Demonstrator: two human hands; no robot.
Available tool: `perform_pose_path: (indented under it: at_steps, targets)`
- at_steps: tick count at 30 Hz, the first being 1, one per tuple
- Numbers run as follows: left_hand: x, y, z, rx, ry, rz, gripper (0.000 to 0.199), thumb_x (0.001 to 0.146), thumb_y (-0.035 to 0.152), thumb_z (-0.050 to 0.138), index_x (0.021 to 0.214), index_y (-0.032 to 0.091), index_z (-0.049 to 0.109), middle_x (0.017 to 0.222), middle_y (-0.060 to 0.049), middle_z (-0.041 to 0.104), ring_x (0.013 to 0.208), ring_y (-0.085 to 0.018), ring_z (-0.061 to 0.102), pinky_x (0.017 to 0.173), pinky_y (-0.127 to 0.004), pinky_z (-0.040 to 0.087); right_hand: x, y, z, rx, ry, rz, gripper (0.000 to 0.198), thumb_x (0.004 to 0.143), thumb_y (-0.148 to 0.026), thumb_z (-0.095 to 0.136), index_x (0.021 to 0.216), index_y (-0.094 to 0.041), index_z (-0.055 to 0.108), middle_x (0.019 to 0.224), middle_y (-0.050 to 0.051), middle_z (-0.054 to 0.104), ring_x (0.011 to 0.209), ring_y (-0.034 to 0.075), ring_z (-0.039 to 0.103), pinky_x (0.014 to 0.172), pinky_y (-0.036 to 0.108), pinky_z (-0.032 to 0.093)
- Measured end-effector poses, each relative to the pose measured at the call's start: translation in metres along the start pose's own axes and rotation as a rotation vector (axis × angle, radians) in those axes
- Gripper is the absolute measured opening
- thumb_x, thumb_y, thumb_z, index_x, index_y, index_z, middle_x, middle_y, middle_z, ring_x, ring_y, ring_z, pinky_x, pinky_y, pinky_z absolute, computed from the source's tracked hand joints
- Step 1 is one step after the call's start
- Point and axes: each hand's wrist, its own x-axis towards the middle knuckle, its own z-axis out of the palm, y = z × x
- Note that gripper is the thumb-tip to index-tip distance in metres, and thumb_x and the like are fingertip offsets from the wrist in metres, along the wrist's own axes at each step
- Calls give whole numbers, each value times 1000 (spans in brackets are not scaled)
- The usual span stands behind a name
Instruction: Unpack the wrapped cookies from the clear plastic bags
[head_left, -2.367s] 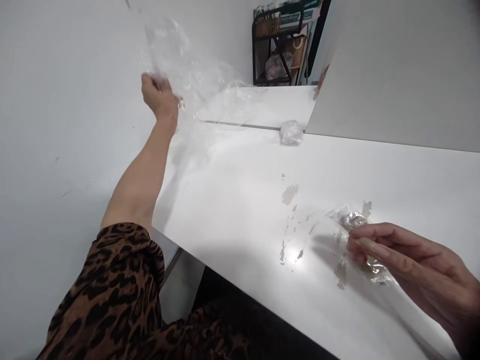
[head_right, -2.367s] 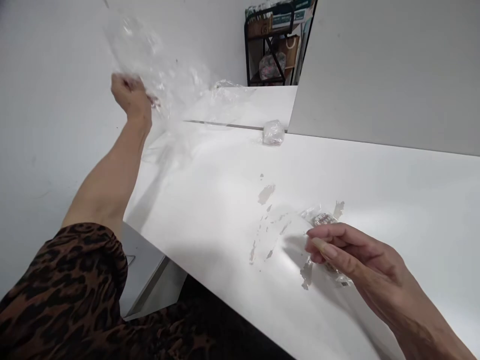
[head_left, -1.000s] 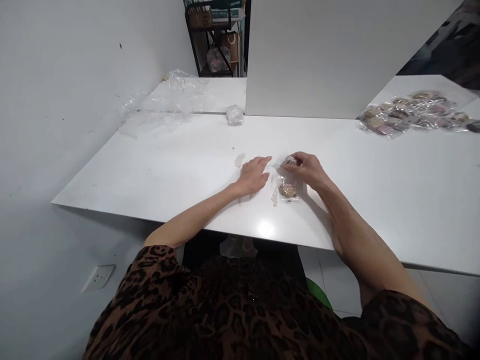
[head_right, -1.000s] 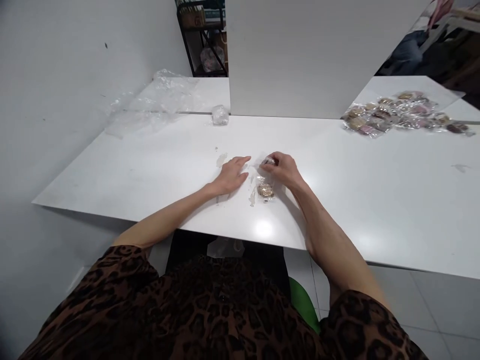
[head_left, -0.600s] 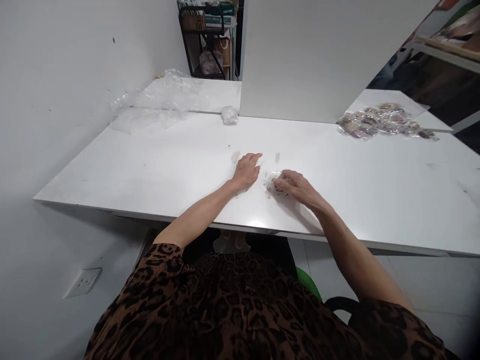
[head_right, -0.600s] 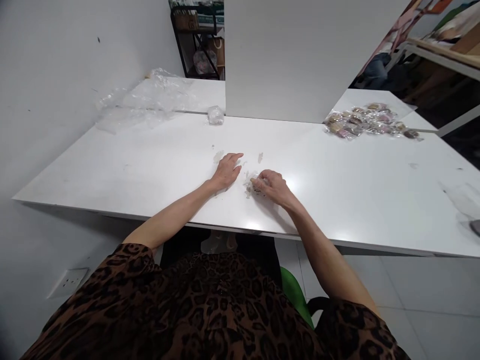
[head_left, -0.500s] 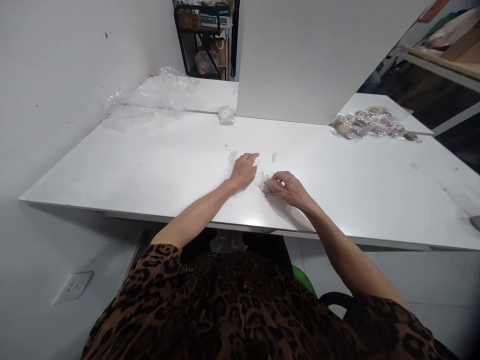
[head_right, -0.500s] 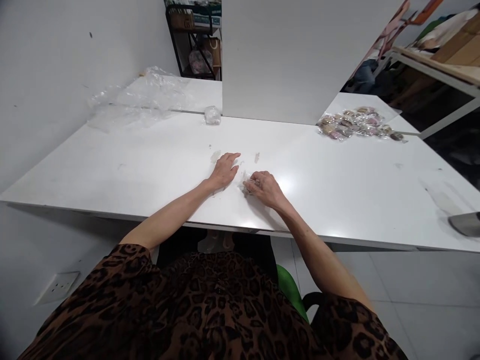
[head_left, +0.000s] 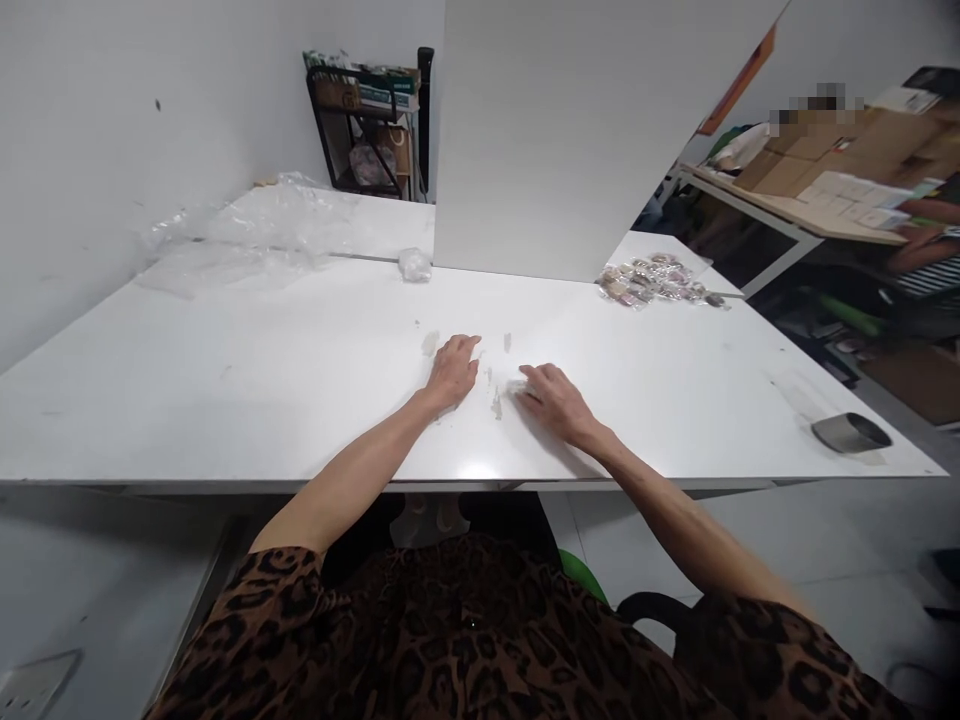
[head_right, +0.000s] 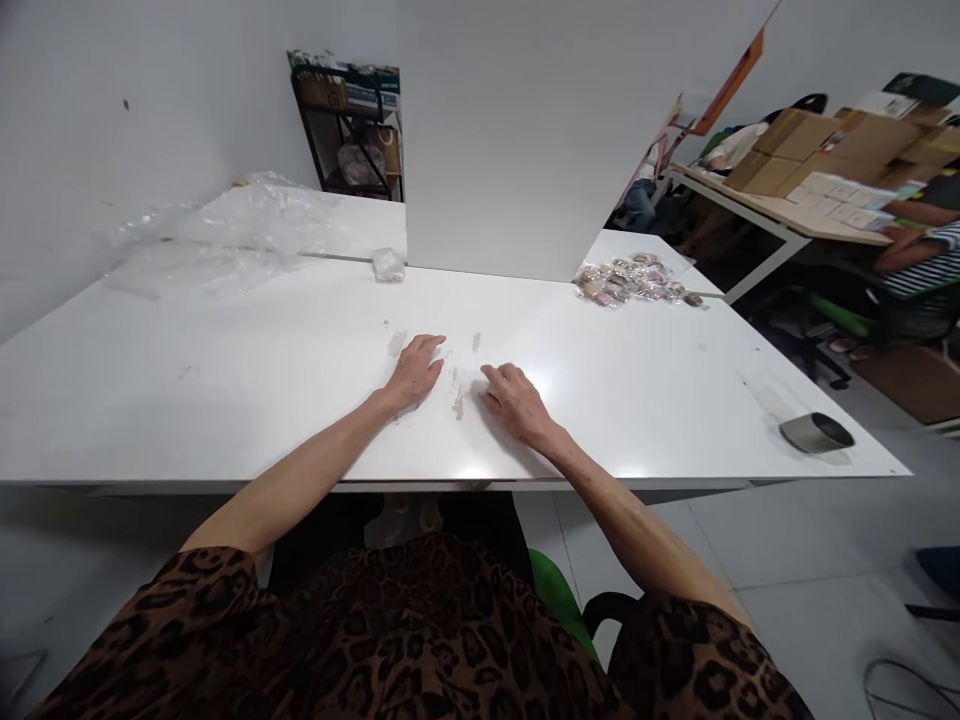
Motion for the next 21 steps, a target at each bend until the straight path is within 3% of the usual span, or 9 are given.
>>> perform_pose_path:
  at_steps: [3,7,9,12,14,17,19,21]
  targets:
    - [-2,-2,0,2,5,10,51,97,15,47,147,17,56,145,-15,58,138,-27,55,122,-47,43,-5,18,-6,231,-24,190,39,89,-49,66,121,-26,64,92,9,67,80,27,64,72,43,56]
    - [-5,0,-2,16,-5,13,50,98,17,46,148,16,55,149,-15,56,141,-28,54,124,-47,42,0,60,-26,730,195,577,70,62,-68,85,109,-23,59,73,-1,62,59,15,57,51,27,44]
    - [-6,2,-3,24,-31,11,50,99,18,46,148,16,55,150,-14,56,142,-27,53,125,-46,42,16,92,-42,799,324,746,70,54,-64,91,98,-22,57,67,-3,60,50,10,49,43,22,32]
    - [-6,5,-4,51,-71,-1,49,101,20,44,148,17,56,152,-15,55,142,-28,53,125,-48,42,60,141,-74,716,451,917,49,67,-51,87,79,-23,50,57,-5,52,42,7,38,37,21,23]
    - [-7,6,-3,76,-77,-9,48,102,22,43,148,18,57,154,-15,53,144,-30,52,124,-51,43,99,165,-98,643,509,885,39,80,-47,77,76,-24,46,53,-7,46,43,8,36,38,22,28]
    - [-8,7,-2,101,-67,-10,46,103,24,44,146,20,58,156,-14,54,145,-30,50,123,-52,44,153,190,-126,677,527,713,28,92,-49,64,86,-24,53,65,-4,52,55,11,47,51,27,46]
    - [-9,7,-2,110,-67,-6,45,103,24,44,145,21,59,155,-14,54,145,-30,51,123,-51,44,175,204,-132,724,552,595,28,92,-52,65,92,-25,56,76,0,56,63,14,54,61,33,54]
    - [-10,8,-3,115,-78,0,45,103,24,43,146,22,59,156,-14,54,145,-29,51,122,-51,45,183,219,-124,749,579,592,29,88,-50,71,90,-26,54,76,0,53,65,17,55,64,37,55]
